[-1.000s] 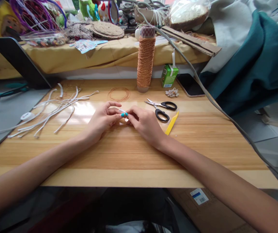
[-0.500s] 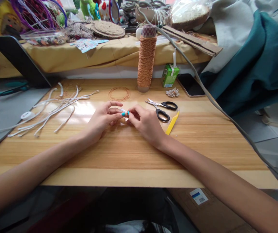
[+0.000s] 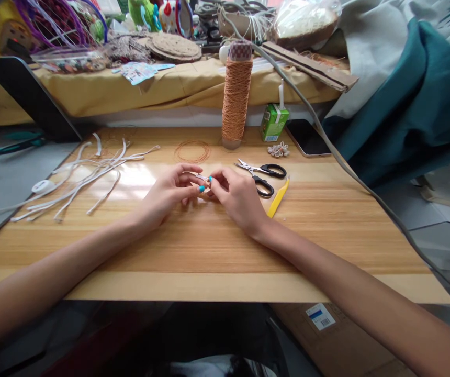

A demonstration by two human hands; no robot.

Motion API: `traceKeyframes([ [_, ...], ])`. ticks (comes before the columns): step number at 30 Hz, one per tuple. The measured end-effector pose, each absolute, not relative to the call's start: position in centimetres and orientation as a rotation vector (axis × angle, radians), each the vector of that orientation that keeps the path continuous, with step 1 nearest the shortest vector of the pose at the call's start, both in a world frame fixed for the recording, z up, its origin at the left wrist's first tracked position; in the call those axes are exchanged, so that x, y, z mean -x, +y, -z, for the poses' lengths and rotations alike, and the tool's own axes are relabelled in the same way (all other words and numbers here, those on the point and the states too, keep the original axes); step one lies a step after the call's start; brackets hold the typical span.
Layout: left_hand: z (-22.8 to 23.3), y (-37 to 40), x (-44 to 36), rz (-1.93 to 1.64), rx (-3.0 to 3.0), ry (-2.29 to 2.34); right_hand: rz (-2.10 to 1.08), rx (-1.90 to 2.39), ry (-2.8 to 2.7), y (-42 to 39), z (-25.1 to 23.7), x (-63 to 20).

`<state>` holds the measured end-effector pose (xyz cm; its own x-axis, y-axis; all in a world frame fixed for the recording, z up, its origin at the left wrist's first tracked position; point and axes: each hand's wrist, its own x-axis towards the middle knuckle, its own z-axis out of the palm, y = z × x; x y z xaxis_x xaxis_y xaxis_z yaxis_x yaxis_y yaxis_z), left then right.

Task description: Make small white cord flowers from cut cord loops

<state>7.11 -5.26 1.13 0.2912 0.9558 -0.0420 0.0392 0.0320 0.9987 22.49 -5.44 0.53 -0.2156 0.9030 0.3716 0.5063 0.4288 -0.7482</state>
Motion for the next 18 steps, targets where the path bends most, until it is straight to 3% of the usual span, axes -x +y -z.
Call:
traceKeyframes([
  [18,-1.53,-5.51,-7.1,-0.911,-1.413,1.127,-0.914,1.221,-1.663,-4.82,-0.69,-22.65],
])
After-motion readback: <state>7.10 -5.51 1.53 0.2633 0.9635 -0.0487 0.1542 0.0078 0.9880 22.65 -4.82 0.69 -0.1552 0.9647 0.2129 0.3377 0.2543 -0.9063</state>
